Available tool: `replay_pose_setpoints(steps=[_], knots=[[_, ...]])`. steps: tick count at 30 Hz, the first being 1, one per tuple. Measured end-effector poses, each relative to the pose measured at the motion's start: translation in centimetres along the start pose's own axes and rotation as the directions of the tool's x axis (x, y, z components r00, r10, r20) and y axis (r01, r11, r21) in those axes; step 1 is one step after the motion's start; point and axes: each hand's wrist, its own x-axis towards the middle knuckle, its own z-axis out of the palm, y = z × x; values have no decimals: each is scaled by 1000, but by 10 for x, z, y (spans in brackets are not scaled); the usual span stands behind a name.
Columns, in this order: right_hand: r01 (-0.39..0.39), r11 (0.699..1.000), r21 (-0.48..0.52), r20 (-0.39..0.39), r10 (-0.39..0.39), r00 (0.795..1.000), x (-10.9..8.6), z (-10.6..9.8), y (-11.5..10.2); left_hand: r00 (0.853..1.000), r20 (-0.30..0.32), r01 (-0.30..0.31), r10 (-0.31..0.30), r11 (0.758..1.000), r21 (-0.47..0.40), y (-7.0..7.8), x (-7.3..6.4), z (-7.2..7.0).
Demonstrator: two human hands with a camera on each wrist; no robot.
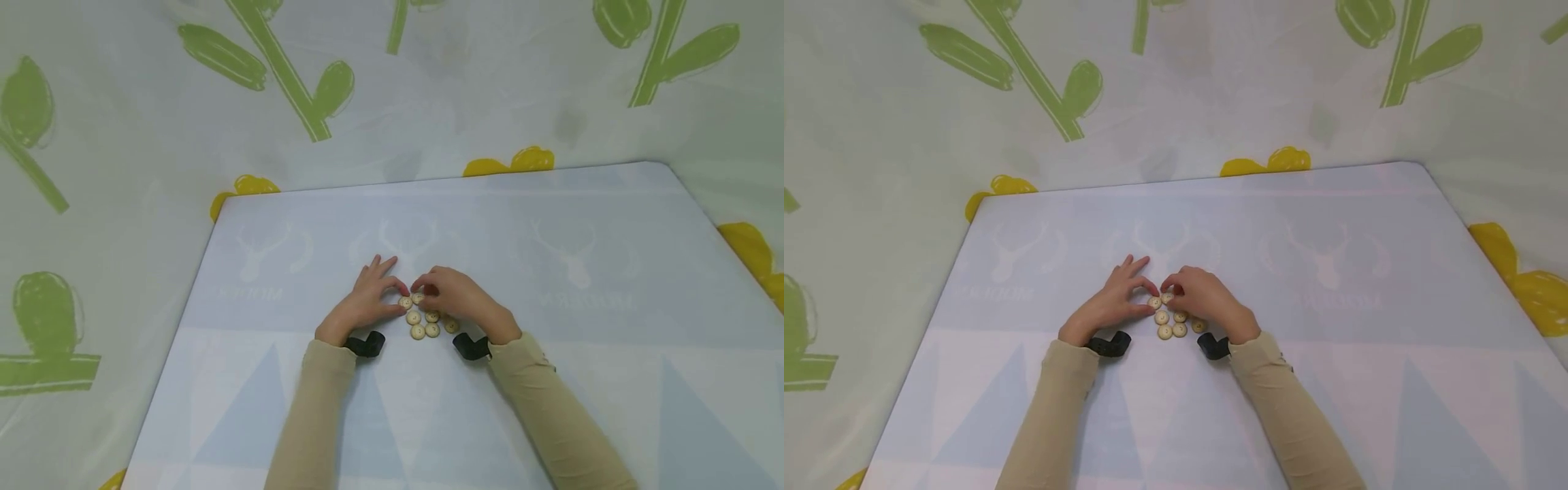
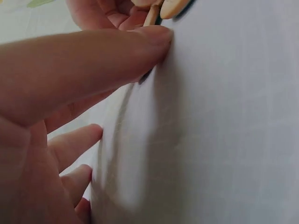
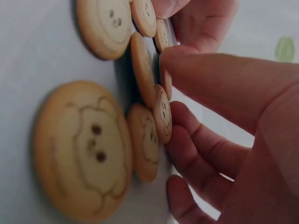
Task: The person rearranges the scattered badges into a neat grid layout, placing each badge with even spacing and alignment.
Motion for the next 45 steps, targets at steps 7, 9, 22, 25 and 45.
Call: replay_pose_setpoints(steps=[7,9,22,25,45], knots=[[-53,997,-62,42,55,998,3,-4,-1,1000,-28,2,-2,1000,3,0,4,7],[-61,997,-56,52,64,997,2,-6,0,999,-36,3,-3,1000,7,0,5,8],[-71,997,36,39,69,997,0,-12,6,996,-77,43,-42,999,9,4,4,6],[-65,997,29,40,63,997,0,-13,8,995,-83,56,-56,998,4,4,4,6],[-81,980,183,-63,94,994,-1,-19,20,987,-118,105,-105,994,-3,5,5,8]])
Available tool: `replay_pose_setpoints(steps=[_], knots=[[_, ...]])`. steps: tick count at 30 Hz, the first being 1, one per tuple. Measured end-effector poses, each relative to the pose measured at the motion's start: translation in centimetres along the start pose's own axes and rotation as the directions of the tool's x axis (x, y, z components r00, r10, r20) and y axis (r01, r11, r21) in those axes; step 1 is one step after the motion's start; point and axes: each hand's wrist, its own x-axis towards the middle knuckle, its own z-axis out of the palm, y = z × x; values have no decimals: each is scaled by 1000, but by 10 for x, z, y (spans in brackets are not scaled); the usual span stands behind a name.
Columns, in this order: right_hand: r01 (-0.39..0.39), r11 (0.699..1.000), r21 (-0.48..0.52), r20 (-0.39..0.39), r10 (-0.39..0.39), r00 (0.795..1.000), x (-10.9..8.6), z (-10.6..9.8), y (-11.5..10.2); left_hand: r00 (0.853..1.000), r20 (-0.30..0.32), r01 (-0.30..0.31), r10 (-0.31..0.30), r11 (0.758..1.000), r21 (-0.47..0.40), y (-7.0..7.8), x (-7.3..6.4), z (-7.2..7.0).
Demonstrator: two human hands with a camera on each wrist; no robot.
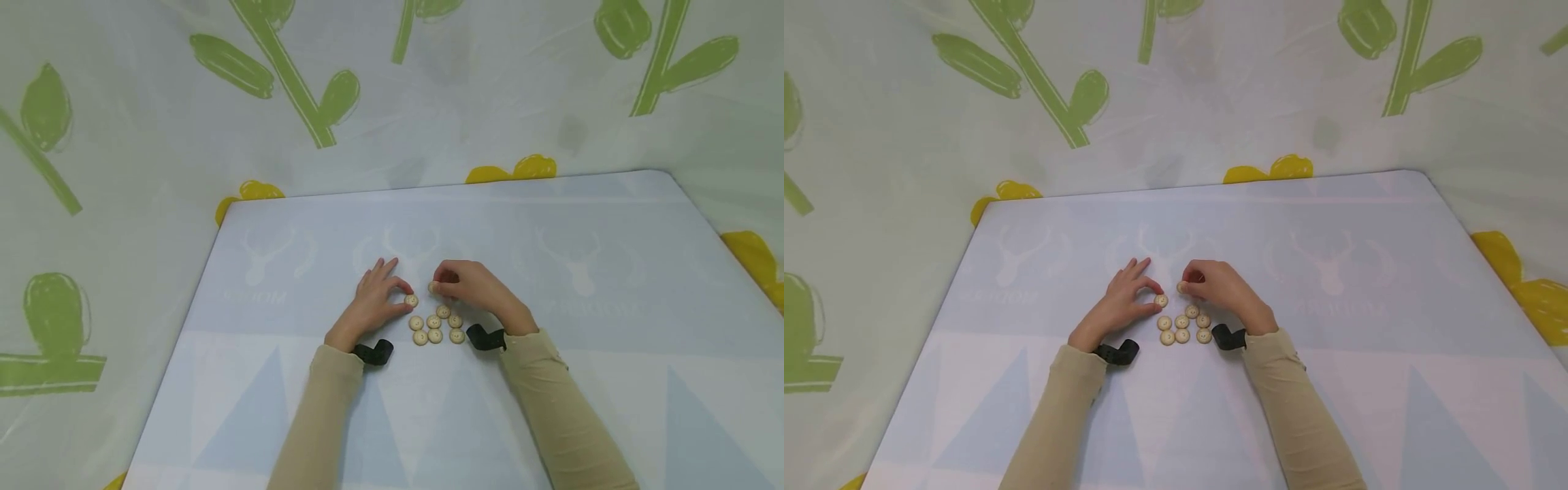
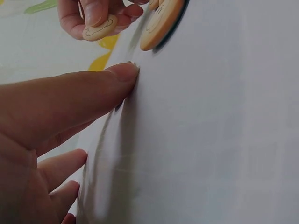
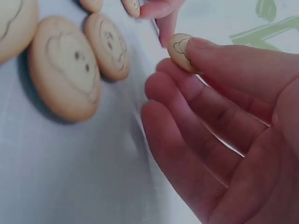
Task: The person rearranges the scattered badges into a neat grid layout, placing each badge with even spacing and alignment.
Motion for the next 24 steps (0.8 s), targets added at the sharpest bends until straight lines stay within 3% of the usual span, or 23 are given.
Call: replay_pose_setpoints(steps=[6,12,19,24], knots=[[-42,997,61,-14,43,999,3,0,8,1000,-1,3,-3,1000,18,0,1,1],[-31,985,172,-20,36,999,10,-3,7,1000,6,28,-28,1000,12,-2,-2,1],[-72,953,294,-10,78,997,15,-5,6,1000,13,3,-3,1000,17,-2,-4,1],[-77,943,325,-19,88,996,19,-10,3,1000,11,-1,1,1000,19,-1,-6,-2]])
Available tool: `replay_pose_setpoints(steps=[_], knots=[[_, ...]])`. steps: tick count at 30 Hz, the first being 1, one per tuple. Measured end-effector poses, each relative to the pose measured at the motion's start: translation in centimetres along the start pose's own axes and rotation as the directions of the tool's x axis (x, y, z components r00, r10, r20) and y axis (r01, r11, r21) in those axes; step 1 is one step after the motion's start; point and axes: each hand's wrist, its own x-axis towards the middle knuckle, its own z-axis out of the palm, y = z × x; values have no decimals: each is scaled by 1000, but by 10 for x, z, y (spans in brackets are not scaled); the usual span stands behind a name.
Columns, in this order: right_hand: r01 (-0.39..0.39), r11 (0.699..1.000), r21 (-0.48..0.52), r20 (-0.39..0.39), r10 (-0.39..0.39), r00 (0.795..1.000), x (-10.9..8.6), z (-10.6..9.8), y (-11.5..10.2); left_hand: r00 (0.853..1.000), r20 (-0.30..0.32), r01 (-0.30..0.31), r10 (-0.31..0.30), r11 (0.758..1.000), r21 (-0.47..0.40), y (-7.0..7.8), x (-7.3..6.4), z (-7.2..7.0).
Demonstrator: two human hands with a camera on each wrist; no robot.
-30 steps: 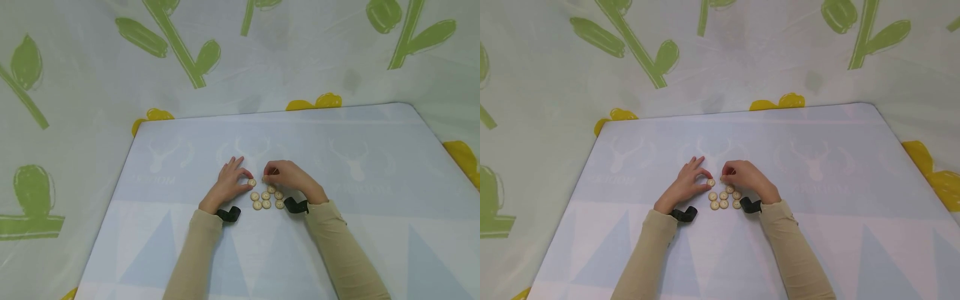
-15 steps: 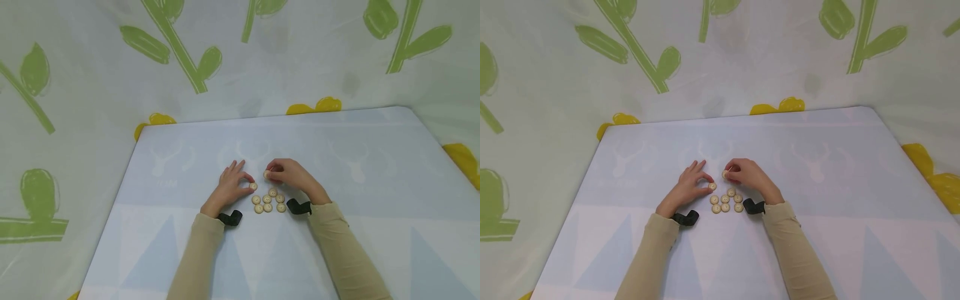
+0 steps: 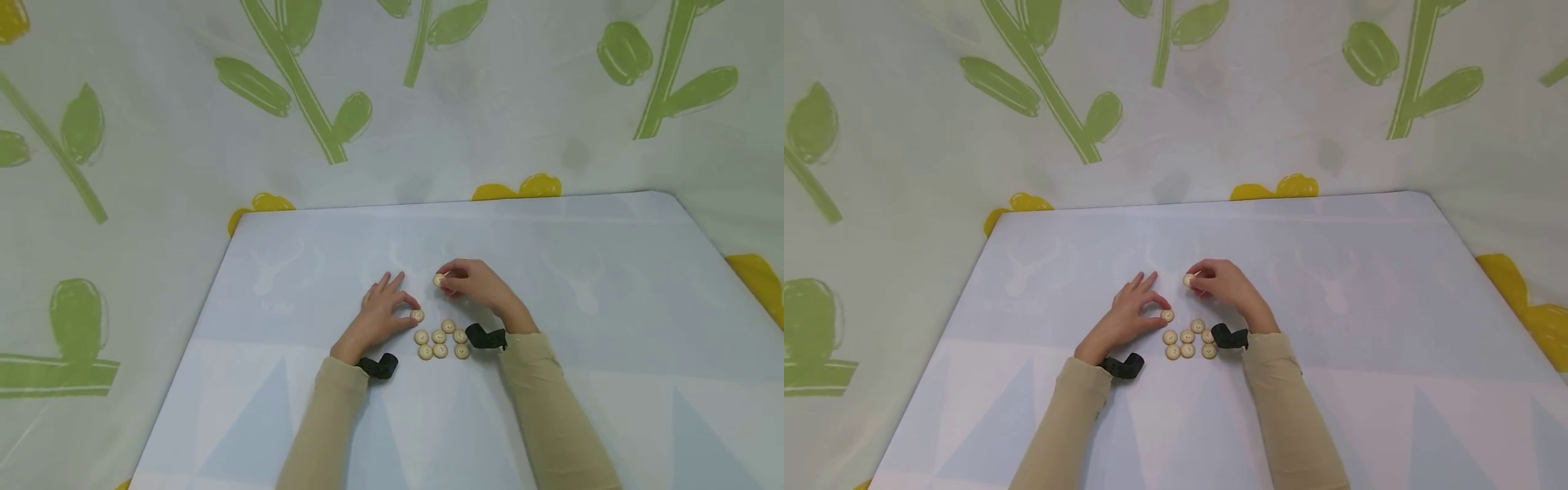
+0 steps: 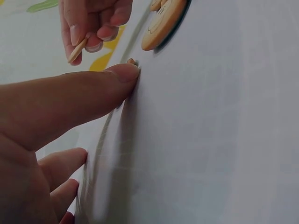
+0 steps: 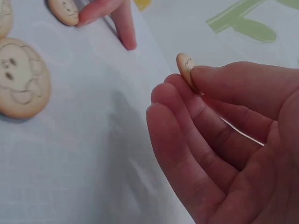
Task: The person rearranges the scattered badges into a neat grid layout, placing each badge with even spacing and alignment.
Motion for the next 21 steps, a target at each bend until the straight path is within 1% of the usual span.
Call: replay_pose_setpoints(steps=[5,10,13,16,18,21], knots=[[-10,999,39,-9,10,1000,2,1,-3,1000,-14,-2,2,1000,2,0,0,0],[-21,999,42,-6,21,1000,5,8,-3,1000,-13,-12,12,1000,-5,-2,0,1],[-24,1000,0,-18,24,1000,7,14,-2,1000,-9,-17,17,1000,-8,-3,0,1],[-29,997,-75,-35,27,999,10,19,-1,1000,-5,-17,17,1000,-12,-4,0,2],[-29,994,-108,-41,25,999,11,22,-1,1000,-5,-16,16,1000,-11,-4,0,2],[-31,990,-137,-48,25,999,11,25,-4,1000,-5,-16,16,1000,-9,-5,1,2]])
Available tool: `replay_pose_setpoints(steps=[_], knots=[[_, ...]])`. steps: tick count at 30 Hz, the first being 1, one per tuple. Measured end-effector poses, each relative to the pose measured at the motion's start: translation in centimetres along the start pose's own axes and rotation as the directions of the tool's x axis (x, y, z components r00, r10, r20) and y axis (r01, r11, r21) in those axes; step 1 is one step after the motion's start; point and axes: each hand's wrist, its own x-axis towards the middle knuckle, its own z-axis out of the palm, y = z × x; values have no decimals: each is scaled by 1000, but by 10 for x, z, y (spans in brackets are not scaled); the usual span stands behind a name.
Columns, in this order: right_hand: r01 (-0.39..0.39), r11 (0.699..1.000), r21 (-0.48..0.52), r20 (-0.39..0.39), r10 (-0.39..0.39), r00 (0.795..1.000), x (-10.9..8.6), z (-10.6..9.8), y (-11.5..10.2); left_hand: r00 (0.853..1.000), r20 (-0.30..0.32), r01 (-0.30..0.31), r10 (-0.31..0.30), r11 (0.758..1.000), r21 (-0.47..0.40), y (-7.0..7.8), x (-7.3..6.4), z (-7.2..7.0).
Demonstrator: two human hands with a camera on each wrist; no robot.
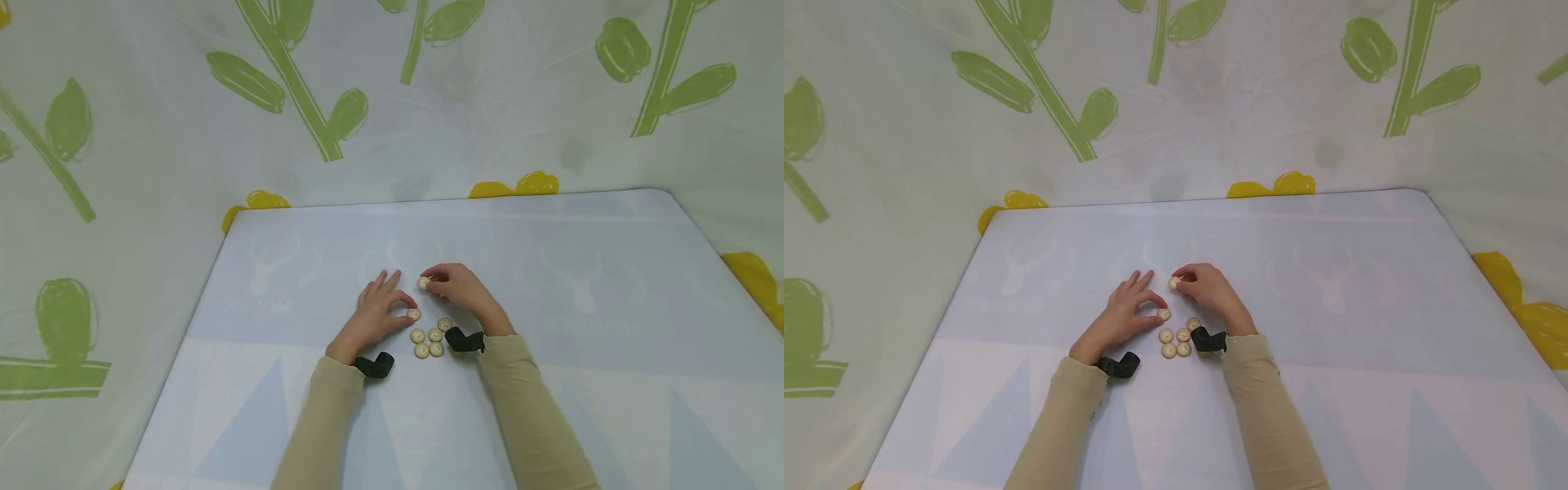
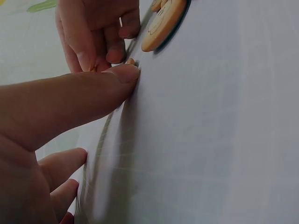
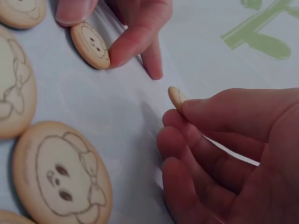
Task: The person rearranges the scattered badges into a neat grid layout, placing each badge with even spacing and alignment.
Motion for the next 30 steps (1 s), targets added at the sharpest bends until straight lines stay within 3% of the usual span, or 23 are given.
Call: replay_pose_setpoints(steps=[13,30], knots=[[44,983,-179,-33,-51,998,-1,5,-9,1000,-3,-16,16,1000,-5,1,0,-2],[48,961,-273,-63,-67,996,-3,12,-12,1000,-7,-23,23,1000,-2,1,1,0]])
